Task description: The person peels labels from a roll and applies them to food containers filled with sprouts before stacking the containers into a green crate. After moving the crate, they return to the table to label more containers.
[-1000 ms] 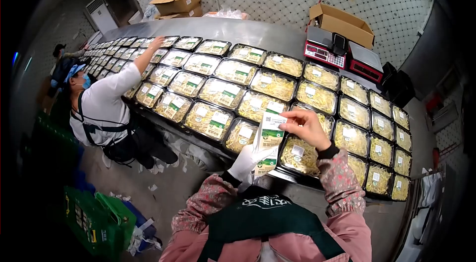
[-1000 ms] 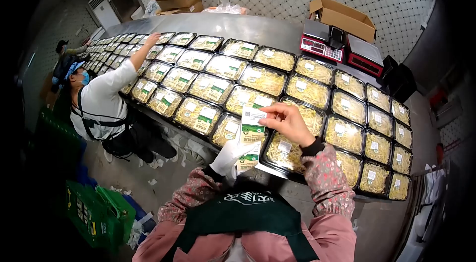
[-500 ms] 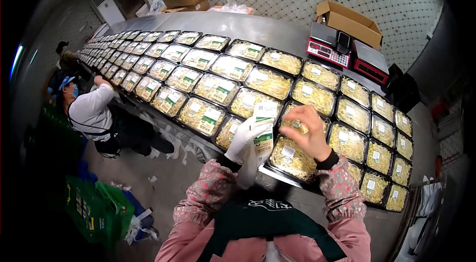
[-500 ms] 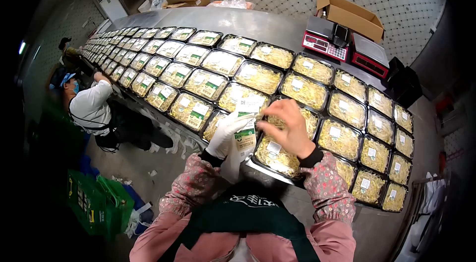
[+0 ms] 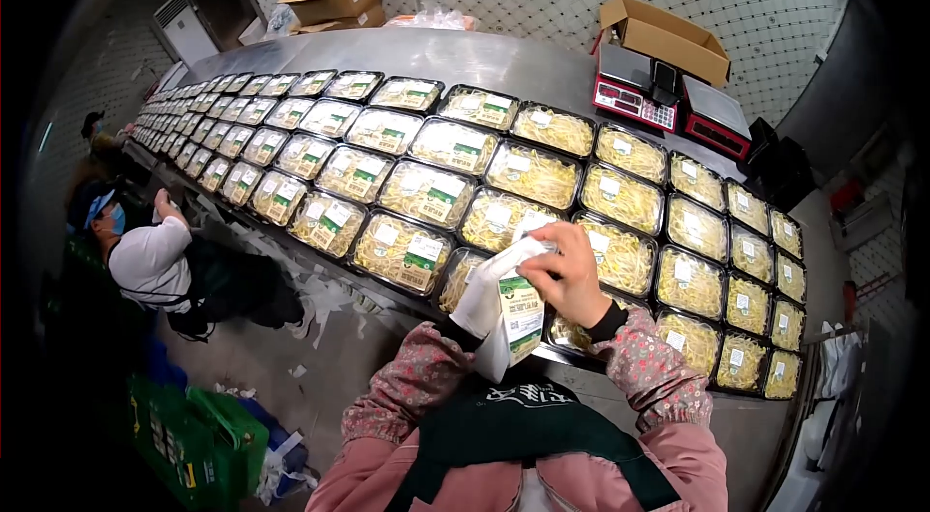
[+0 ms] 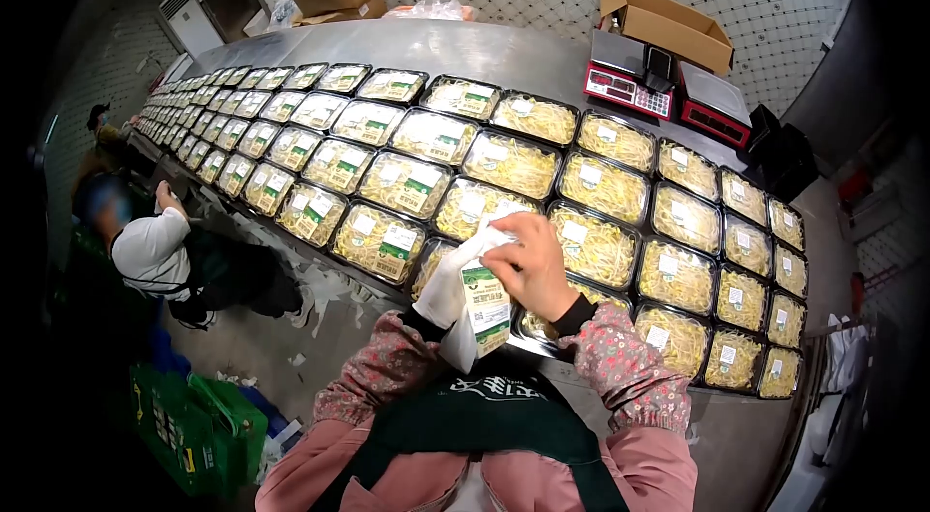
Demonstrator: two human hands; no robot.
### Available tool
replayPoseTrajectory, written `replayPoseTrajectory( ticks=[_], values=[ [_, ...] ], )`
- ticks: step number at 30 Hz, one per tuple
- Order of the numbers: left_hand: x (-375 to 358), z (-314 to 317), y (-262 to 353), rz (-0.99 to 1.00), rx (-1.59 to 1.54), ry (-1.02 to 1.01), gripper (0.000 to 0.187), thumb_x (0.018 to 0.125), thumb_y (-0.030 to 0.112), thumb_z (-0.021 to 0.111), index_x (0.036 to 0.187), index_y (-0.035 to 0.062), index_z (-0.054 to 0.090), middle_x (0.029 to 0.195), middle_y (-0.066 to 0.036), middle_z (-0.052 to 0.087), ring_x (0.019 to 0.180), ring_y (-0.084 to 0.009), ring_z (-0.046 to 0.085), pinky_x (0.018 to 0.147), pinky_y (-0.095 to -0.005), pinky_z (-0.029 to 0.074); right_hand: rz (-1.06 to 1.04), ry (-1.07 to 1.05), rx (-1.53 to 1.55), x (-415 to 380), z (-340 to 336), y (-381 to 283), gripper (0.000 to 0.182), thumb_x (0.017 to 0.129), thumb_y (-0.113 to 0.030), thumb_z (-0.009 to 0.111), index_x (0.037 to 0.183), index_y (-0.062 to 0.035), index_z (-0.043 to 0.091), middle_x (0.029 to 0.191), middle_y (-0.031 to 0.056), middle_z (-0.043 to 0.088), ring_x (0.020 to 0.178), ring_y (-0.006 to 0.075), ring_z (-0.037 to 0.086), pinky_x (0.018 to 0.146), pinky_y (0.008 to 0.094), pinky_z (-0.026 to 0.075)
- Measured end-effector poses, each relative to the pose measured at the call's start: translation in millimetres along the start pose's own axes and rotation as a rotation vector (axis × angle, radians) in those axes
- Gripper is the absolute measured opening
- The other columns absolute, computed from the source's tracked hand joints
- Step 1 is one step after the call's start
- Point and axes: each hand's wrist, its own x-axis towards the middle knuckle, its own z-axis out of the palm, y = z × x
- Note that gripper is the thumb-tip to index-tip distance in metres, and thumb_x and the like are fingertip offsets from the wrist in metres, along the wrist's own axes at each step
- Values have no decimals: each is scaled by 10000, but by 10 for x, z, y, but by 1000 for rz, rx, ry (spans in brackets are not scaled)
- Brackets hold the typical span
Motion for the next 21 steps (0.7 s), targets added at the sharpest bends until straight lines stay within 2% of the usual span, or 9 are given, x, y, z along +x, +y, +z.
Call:
replayPoseTrajectory(
  ticks=[2, 4, 6, 8, 10, 12, 14, 18, 21],
  values=[
    [43, -108, 154, 520, 916, 29, 265, 906, 90, 502, 1149, -13, 525, 972, -74, 596, 878, -139, 603, 732, -244, 505, -160, -106, -128, -42, 21, -63, 94, 718, -168, 707, 760, -99, 661, 1105, 88, 596, 1017, 283, 525, 816, 395, 419],
    [82, -305, -48, -93, -367, 221, 265, 934, 95, 447, 1177, -3, 486, 914, -91, 595, 777, -146, 599, 672, -268, 502, -285, -181, -18, -18, -33, -310, 103, 724, -199, 698, 741, -105, 659, 1097, 84, 609, 1019, 270, 538, 830, 393, 421],
    [115, -549, -183, -66, -409, 362, 197, 911, 134, 511, 1077, 35, 546, 866, -33, 585, 727, -120, 589, 623, -242, 486, -202, -191, 332, 147, -265, -470, 90, 776, -134, 688, 727, -70, 649, 996, 91, 639, 954, 228, 585, 771, 339, 456],
    [111, -562, -28, -70, -511, 437, 222, 890, 121, 543, 1094, 35, 548, 896, -22, 590, 777, -112, 586, 676, -239, 486, 282, -95, 637, 133, -522, -122, 93, 832, -120, 648, 790, -37, 656, 882, 77, 651, 793, 156, 600, 675, 268, 466],
    [32, -501, 96, -78, -551, 357, 263, 867, 107, 584, 1117, 34, 554, 960, -22, 607, 839, -109, 585, 739, -240, 483, 656, 150, 551, 423, -775, 324, 144, 829, -138, 665, 890, -9, 649, 770, 35, 644, 700, 84, 586, 635, 232, 469],
    [3, -319, 245, -94, -401, 346, 300, 864, 91, 590, 1154, 28, 546, 1027, -30, 613, 871, -107, 588, 761, -242, 484, 678, 54, 449, 618, -688, 857, 176, 822, -143, 670, 911, 5, 638, 747, 21, 620, 687, 74, 560, 633, 215, 450],
    [-31, -247, 280, -130, -283, 275, 416, 843, 122, 591, 1232, 7, 501, 1143, -68, 576, 1068, -142, 521, 956, -293, 385, 673, -96, 380, 614, -431, 1395, 171, 818, -149, 671, 885, 6, 638, 721, 3, 598, 662, 80, 540, 617, 213, 430],
    [-27, -171, 155, -144, -375, 252, 430, 836, 60, 594, 1248, -2, 487, 1170, -72, 575, 1061, -145, 540, 932, -277, 407, 728, -223, 220, 610, 17, 1880, 171, 788, -185, 686, 837, -25, 651, 702, 17, 595, 666, 131, 537, 624, 281, 423],
    [22, -73, 183, -110, -290, 242, 435, 832, 25, 598, 1249, -12, 482, 1171, -74, 581, 1043, -142, 560, 914, -268, 426, 362, -226, -451, 500, 118, 1862, 201, 739, -254, 714, 836, -82, 680, 833, 45, 617, 894, 260, 507, 806, 398, 370]
  ],
)
